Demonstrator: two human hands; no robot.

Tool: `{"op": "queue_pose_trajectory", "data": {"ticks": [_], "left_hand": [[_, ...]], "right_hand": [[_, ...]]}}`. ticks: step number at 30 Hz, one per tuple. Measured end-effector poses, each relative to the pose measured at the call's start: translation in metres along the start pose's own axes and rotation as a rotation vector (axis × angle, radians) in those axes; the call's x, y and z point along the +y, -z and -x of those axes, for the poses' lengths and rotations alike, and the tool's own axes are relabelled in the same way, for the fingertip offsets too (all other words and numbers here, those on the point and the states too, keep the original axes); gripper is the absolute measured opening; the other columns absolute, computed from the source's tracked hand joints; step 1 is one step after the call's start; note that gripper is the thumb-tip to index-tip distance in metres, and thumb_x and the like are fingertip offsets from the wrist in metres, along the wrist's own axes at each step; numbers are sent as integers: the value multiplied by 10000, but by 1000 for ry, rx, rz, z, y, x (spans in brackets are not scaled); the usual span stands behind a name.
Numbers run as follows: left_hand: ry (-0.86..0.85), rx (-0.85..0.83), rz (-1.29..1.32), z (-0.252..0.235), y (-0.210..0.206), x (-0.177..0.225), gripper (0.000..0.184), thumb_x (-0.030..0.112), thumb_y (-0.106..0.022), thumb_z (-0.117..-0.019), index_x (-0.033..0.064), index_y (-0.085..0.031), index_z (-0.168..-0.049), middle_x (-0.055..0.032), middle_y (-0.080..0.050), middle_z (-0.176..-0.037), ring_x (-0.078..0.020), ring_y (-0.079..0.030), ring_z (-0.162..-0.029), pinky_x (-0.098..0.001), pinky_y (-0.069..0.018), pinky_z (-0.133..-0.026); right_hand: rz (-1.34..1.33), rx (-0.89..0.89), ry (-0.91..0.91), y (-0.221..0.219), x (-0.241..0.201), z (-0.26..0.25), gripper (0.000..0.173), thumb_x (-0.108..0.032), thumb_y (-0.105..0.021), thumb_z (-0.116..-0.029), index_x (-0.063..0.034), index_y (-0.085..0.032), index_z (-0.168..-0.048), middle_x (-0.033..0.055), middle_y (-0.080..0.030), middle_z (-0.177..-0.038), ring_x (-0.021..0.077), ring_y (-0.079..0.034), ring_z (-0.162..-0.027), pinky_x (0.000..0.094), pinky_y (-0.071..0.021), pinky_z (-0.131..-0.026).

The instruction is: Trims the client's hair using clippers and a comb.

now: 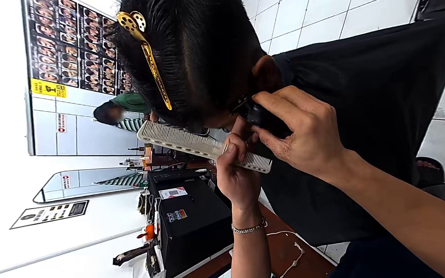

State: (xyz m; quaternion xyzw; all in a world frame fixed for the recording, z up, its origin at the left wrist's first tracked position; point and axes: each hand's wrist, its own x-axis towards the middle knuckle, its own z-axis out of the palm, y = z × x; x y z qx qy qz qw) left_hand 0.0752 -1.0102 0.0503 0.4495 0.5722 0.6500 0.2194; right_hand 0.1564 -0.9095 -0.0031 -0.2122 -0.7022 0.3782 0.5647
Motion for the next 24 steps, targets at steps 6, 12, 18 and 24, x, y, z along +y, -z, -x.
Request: {"op": "queue_pose_trajectory", "data": {"ticks": [6, 12, 18, 24], "left_hand": [[20, 4, -21, 0, -2, 2, 393, 162, -301, -983, 162, -545, -675, -40, -674, -1207, -166, -563, -1272, -342, -460, -1047], [6, 2, -13, -1, -1, 2, 390, 173, -318, -987, 170, -540, -666, -25, -678, -1161, -153, -585, -1217, -318, -468, -1015], [6, 15, 26, 1, 0, 1, 393, 167, -307, -992, 172, -538, -675, -16, -668, -1095, -142, -601, -1148, -315, -475, -1000], [9, 13, 28, 1, -1, -1, 405, 177, -324, -1002, 183, -551, -666, -3, -677, -1090, -137, -605, -1159, -312, -482, -993]], "right_hand": [[-40, 4, -22, 0, 0, 1, 376, -237, -747, -889, -65, -735, -1223, 114, -699, -990, 244, -682, -899, 373, -548, -709], [-28, -5, -13, 0, -2, -1, 371, -246, -747, -891, -79, -741, -1222, 100, -688, -973, 239, -678, -893, 369, -544, -693], [10, -24, 19, 1, -2, -3, 344, -229, -727, -898, -105, -750, -1218, 103, -697, -997, 255, -680, -923, 379, -544, -707], [-12, -10, -3, 0, 1, 1, 361, -232, -737, -889, -83, -743, -1218, 103, -693, -974, 247, -678, -893, 373, -537, -683]]}}
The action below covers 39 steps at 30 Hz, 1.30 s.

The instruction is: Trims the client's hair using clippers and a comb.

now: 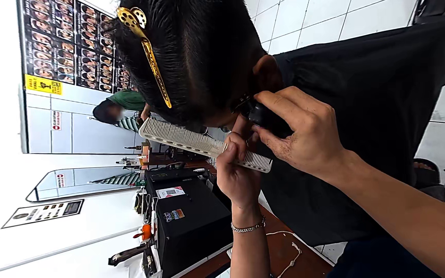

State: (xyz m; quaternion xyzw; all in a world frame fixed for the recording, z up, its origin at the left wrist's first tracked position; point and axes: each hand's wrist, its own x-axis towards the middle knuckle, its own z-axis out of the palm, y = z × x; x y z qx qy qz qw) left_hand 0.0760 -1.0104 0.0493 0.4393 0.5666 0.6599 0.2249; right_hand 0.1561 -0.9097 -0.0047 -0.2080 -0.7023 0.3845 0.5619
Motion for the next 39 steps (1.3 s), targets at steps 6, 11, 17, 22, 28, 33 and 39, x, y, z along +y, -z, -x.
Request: {"op": "queue_pose_trajectory", "data": {"ticks": [6, 11, 17, 22, 28, 33, 39], "left_hand": [[-19, -26, -17, -3, 0, 1, 407, 179, -295, -1006, 199, -512, -662, 16, -639, -1010, -122, -593, -1057, -285, -467, -941], [-6, 0, -23, -2, 1, 1, 404, 187, -300, -999, 187, -523, -663, 1, -653, -1031, -137, -606, -1089, -312, -476, -976], [-13, -14, -11, -2, 2, -2, 397, 184, -315, -998, 198, -524, -660, 8, -653, -1028, -132, -597, -1096, -303, -469, -966], [-18, -7, -13, -3, 2, -1, 398, 173, -302, -995, 192, -526, -666, 1, -658, -1037, -139, -596, -1117, -308, -465, -978], [-19, -20, -31, -4, 2, 0, 408, 184, -292, -1001, 187, -518, -660, 1, -659, -1071, -135, -591, -1133, -308, -465, -986], [-17, 14, -14, -3, 2, 0, 406, 174, -305, -995, 185, -530, -657, 4, -665, -1046, -125, -600, -1109, -306, -466, -986], [-19, 5, 4, -3, 3, -3, 409, 185, -314, -997, 187, -547, -662, 6, -667, -1026, -132, -609, -1102, -308, -480, -975]], "right_hand": [[2, -2, -6, -1, -2, -3, 363, -241, -737, -897, -86, -740, -1224, 101, -689, -977, 247, -678, -895, 377, -540, -680], [48, -8, 25, -1, -4, -5, 338, -223, -724, -894, -110, -752, -1212, 98, -682, -964, 257, -671, -885, 371, -530, -668], [11, -11, 3, -1, -1, -3, 360, -236, -731, -895, -82, -741, -1220, 105, -689, -976, 252, -677, -888, 381, -535, -677], [0, -10, -15, -2, -2, -3, 374, -241, -743, -886, -77, -737, -1222, 107, -699, -994, 249, -684, -905, 380, -546, -700], [6, -7, -11, -3, -3, -5, 378, -248, -748, -886, -87, -740, -1228, 100, -693, -990, 242, -680, -899, 373, -540, -689], [26, -18, 22, -3, -3, -6, 351, -225, -735, -889, -99, -748, -1216, 101, -694, -989, 254, -682, -907, 384, -542, -685], [-1, -1, 19, -3, 0, -3, 352, -228, -738, -892, -81, -747, -1212, 100, -693, -974, 243, -678, -891, 372, -538, -683]]}}
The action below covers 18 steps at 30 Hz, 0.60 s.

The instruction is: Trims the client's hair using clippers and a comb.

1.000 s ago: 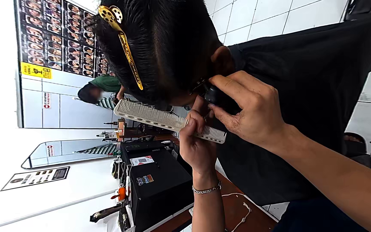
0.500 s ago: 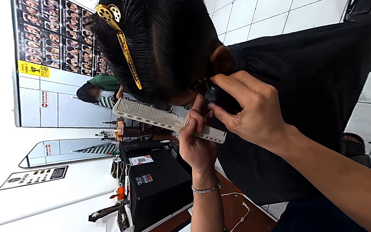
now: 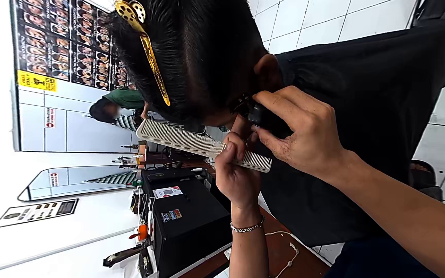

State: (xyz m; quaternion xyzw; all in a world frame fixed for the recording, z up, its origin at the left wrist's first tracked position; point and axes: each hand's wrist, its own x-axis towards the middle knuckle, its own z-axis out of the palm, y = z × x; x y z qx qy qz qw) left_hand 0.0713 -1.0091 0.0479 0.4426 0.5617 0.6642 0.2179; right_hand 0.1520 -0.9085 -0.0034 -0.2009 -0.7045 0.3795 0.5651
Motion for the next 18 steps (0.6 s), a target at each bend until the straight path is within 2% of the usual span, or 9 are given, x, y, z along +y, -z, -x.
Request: {"op": "queue_pose_trajectory", "data": {"ticks": [4, 7, 11, 18], "left_hand": [[2, -9, -18, 0, -1, 0, 406, 177, -310, -1000, 179, -548, -670, -17, -677, -1116, -152, -590, -1187, -328, -457, -1023], [-1, -6, -6, 0, -2, -1, 404, 177, -308, -992, 182, -534, -657, -14, -669, -1065, -150, -600, -1132, -317, -469, -986], [3, -4, -12, 1, -2, 1, 412, 185, -299, -1003, 177, -545, -672, -24, -675, -1109, -157, -590, -1190, -329, -463, -1023], [-2, 0, -22, 0, -1, 3, 412, 187, -304, -1005, 183, -535, -663, -7, -667, -1071, -146, -594, -1141, -318, -459, -1002]], "right_hand": [[-24, 10, -17, -1, 2, 3, 372, -223, -743, -888, -58, -735, -1221, 111, -700, -991, 239, -680, -906, 366, -545, -720], [-27, 10, -23, 0, 1, 2, 373, -225, -747, -886, -57, -736, -1219, 112, -702, -1002, 241, -683, -915, 371, -549, -726], [-29, 12, -17, 0, 0, 1, 378, -231, -751, -887, -58, -736, -1223, 111, -699, -992, 236, -680, -911, 366, -549, -730], [-12, 8, -17, 0, -3, -2, 371, -239, -749, -887, -75, -740, -1220, 103, -697, -990, 237, -681, -907, 370, -546, -701]]}}
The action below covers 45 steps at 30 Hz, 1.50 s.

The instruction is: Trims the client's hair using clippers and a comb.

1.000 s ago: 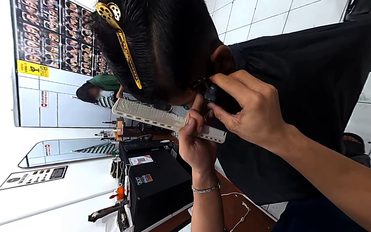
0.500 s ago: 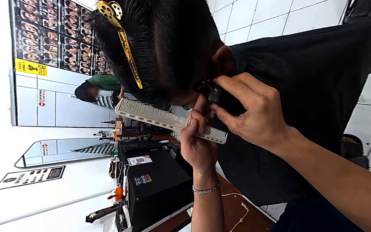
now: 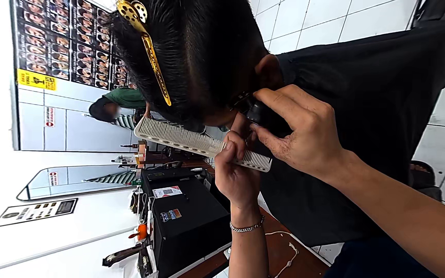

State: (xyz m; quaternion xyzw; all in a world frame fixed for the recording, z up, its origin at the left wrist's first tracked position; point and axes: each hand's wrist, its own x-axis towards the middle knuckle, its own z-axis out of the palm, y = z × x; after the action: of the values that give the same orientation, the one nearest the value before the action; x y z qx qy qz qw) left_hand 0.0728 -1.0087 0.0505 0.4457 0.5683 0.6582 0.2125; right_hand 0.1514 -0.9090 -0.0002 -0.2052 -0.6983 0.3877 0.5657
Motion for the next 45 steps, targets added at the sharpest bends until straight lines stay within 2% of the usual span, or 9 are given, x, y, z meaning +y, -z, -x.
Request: {"op": "queue_pose_trajectory", "data": {"ticks": [4, 10, 13, 18, 25, 28, 36, 38, 45], "left_hand": [[-5, 6, 8, 0, 0, -1, 411, 181, -299, -1000, 189, -526, -658, 10, -653, -1014, -130, -603, -1080, -304, -472, -965], [-1, -7, 22, 1, -1, -1, 405, 178, -314, -1006, 181, -548, -675, -18, -678, -1094, -164, -597, -1188, -342, -460, -1040], [-9, -12, 17, 1, -2, -1, 404, 185, -308, -1006, 191, -529, -668, -3, -659, -1043, -147, -596, -1126, -323, -462, -994], [5, -16, -7, 0, -2, 0, 406, 184, -300, -1003, 175, -532, -670, -33, -676, -1133, -171, -578, -1226, -338, -452, -1046], [-6, -11, 16, 0, -1, -1, 409, 182, -303, -1005, 195, -516, -656, 9, -652, -1027, -127, -599, -1086, -298, -468, -965], [-5, -5, 19, 0, 0, -2, 405, 179, -303, -998, 192, -515, -653, 13, -649, -1013, -122, -601, -1069, -296, -472, -953], [12, -8, 10, 0, 0, -2, 404, 178, -291, -1000, 170, -530, -674, -27, -671, -1111, -153, -595, -1181, -322, -471, -1012], [14, -10, -3, 0, 0, -1, 410, 183, -283, -1005, 173, -531, -678, -25, -674, -1109, -152, -595, -1179, -323, -464, -1022], [-10, -2, 19, -2, 0, -1, 407, 179, -296, -1005, 193, -514, -662, 7, -652, -1017, -118, -599, -1069, -289, -467, -950]], "right_hand": [[23, -12, 12, 1, 0, 0, 346, -234, -738, -894, -93, -751, -1209, 97, -695, -977, 245, -678, -896, 376, -536, -675], [5, 3, 5, 1, 3, 3, 363, -236, -741, -892, -75, -741, -1218, 107, -699, -992, 238, -680, -901, 370, -541, -701], [-4, 5, 3, 2, 2, 3, 369, -227, -741, -889, -67, -738, -1222, 109, -704, -1006, 233, -683, -912, 366, -548, -722], [-15, 11, -12, 3, 1, 1, 375, -219, -745, -882, -54, -735, -1218, 111, -702, -998, 235, -681, -913, 370, -547, -721], [16, 0, 2, 1, -1, -1, 355, -224, -743, -885, -91, -749, -1214, 102, -701, -1001, 248, -686, -920, 376, -552, -703], [25, -15, 15, 2, 0, 0, 340, -220, -728, -893, -105, -752, -1212, 97, -694, -989, 246, -679, -911, 374, -542, -692], [-10, 9, -10, 1, 2, 2, 372, -224, -747, -882, -61, -739, -1216, 109, -703, -996, 235, -684, -914, 367, -551, -719], [-15, 8, -12, 0, 1, 1, 368, -226, -748, -883, -60, -741, -1212, 108, -703, -992, 232, -684, -911, 363, -551, -721], [12, 0, -2, -1, -1, -1, 363, -239, -745, -888, -87, -745, -1217, 101, -695, -994, 241, -680, -909, 372, -542, -693]]}}
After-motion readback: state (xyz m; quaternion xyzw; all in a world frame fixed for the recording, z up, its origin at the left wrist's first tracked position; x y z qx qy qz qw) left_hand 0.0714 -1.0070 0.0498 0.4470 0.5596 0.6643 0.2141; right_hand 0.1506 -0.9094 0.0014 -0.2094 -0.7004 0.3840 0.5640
